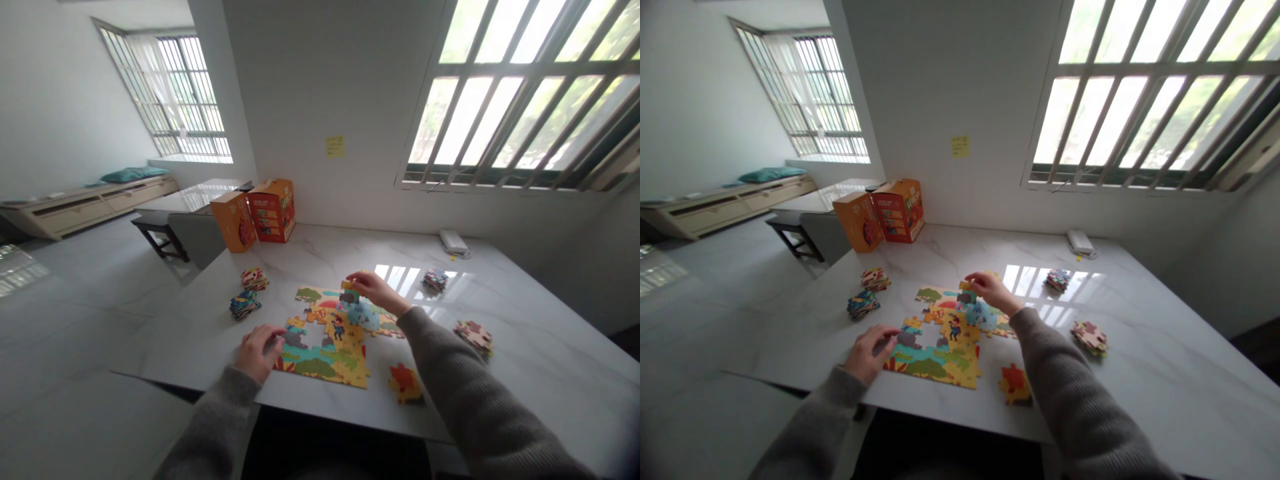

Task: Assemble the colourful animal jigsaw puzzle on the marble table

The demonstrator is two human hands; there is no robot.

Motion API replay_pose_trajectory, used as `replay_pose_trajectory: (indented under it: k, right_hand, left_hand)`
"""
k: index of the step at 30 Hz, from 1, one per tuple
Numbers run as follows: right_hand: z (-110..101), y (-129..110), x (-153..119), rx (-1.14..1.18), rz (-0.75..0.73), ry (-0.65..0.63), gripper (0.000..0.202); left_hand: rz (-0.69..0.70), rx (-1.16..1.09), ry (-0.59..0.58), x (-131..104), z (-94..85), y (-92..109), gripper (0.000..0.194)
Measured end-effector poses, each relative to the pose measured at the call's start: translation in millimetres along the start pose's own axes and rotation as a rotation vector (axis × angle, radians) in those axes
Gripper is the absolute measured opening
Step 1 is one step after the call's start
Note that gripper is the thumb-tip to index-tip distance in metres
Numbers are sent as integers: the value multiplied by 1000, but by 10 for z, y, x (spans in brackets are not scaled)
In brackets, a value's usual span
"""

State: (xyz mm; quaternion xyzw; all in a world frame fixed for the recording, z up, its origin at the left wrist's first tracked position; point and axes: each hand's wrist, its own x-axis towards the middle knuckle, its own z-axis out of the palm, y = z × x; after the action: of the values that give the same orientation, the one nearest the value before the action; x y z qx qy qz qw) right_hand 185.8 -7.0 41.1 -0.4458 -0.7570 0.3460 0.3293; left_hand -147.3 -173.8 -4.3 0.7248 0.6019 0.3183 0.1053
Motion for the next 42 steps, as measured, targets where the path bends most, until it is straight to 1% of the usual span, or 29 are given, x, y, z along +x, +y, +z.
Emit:
replay_pose_trajectory:
  k: [2, 5, 8, 11, 14, 19, 26, 34, 37, 42]
  right_hand:
    - [187, -172, -55, -41, -76, -68, 28]
    - [468, -356, -97, -59, -95, -139, 26]
    - [680, -443, -96, -105, -72, -165, 24]
    - [795, -477, -87, -141, -90, -179, 23]
    - [831, -494, -97, -146, -102, -209, 24]
    - [830, -499, -143, -143, -74, -232, 26]
    - [885, -479, -206, -154, -82, -218, 20]
    - [938, -516, -232, -204, -117, -214, 20]
    - [956, -521, -235, -287, -156, -184, 18]
    - [948, -513, -313, -399, -294, -184, 10]
  left_hand:
    - [4, 34, -21, -2, 3, -5, 20]
    - [34, 96, -50, -7, 14, -14, 22]
    - [61, 136, -76, -12, 20, -12, 23]
    - [80, 154, -102, -16, 14, 0, 23]
    - [88, 163, -102, -16, 7, 16, 23]
    - [75, 172, -99, -12, 10, 27, 22]
    - [74, 172, -94, -9, 10, 16, 21]
    - [66, 166, -105, -16, -4, 42, 22]
    - [74, 171, -99, -22, 1, 35, 23]
    - [95, 183, -85, -23, 11, 12, 23]
